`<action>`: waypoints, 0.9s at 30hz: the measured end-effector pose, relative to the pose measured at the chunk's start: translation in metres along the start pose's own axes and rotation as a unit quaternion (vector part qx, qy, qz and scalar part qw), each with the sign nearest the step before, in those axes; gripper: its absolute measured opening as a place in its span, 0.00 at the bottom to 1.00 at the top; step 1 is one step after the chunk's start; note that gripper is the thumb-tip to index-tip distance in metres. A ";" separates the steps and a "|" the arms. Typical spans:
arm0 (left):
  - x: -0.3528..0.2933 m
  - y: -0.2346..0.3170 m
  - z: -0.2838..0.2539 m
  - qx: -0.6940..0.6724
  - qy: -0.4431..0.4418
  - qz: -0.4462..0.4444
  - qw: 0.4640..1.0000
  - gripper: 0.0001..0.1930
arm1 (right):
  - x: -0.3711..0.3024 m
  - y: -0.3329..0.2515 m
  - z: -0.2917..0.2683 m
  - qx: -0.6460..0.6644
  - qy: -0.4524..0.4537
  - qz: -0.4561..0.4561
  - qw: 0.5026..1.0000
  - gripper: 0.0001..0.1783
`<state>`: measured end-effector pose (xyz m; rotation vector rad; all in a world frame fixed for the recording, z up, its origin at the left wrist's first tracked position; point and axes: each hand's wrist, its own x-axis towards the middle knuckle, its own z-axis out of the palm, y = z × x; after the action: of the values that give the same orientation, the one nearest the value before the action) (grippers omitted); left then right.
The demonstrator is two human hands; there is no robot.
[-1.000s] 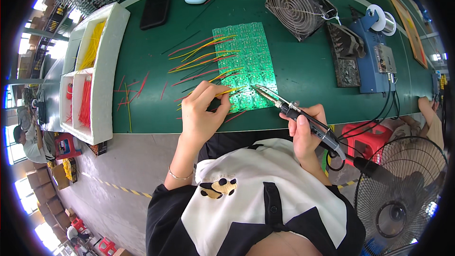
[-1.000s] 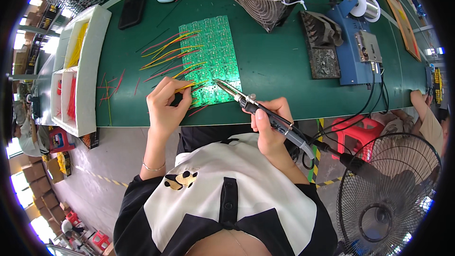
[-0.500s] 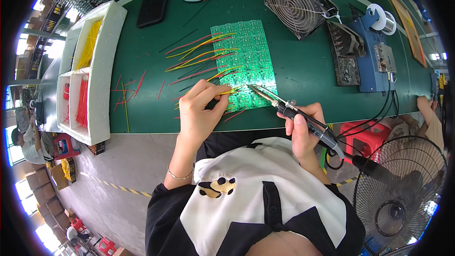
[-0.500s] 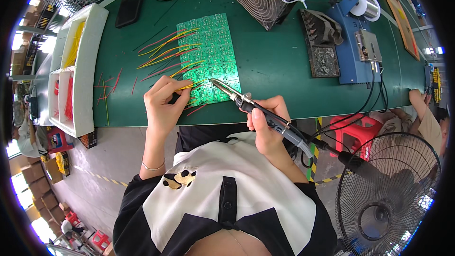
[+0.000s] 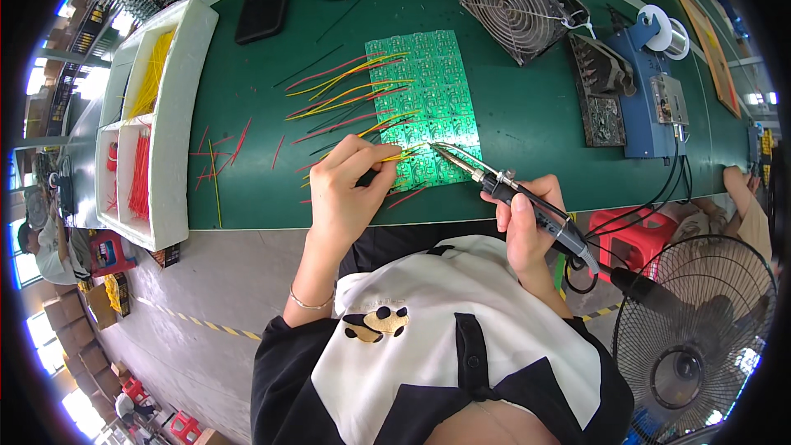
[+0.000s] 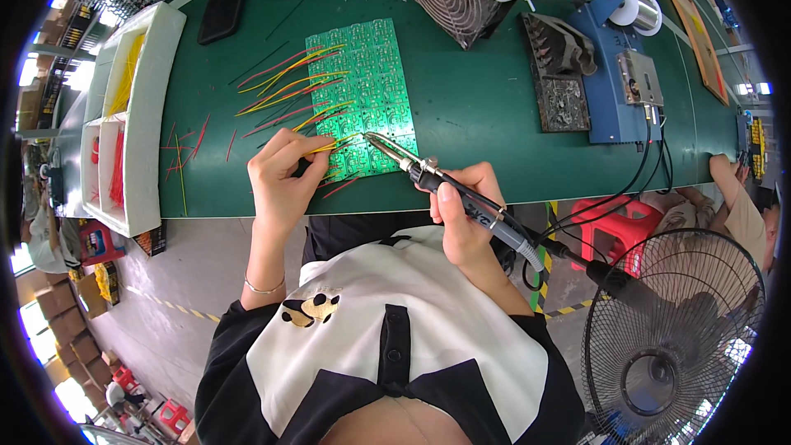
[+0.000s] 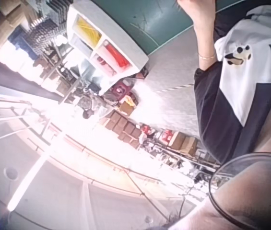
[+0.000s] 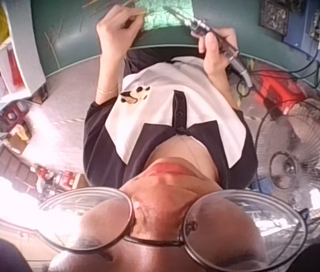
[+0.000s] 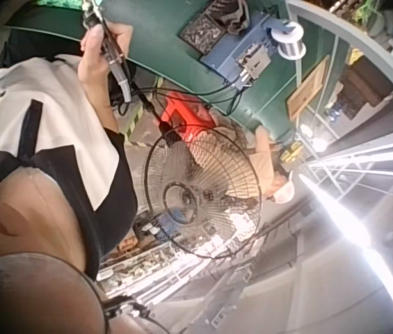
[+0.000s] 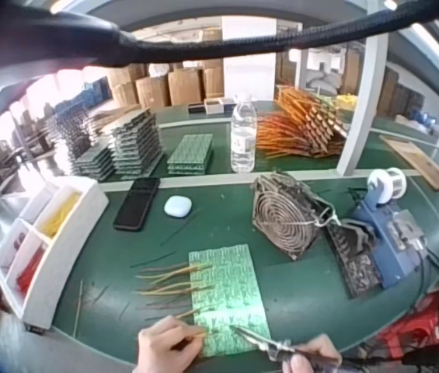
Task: The person retrieves wires from a container, positions them onto a circuit board, and solders them to the board using a soldering iron.
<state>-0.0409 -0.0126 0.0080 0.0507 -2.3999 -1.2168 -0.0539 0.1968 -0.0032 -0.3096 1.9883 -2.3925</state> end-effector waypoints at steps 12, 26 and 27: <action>0.000 0.001 0.000 0.006 0.001 0.005 1.000 0.08 | 0.002 -0.001 0.003 0.002 -0.001 -0.015 1.000 0.11; -0.002 -0.003 0.001 -0.007 0.004 0.000 1.000 0.08 | 0.001 -0.001 0.003 -0.007 -0.010 -0.022 1.000 0.12; -0.002 -0.003 0.001 -0.006 0.002 0.005 1.000 0.08 | 0.001 -0.002 0.003 -0.006 -0.007 -0.017 1.000 0.12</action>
<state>-0.0397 -0.0134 0.0043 0.0368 -2.3863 -1.2266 -0.0547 0.1945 -0.0009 -0.3631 2.0079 -2.3931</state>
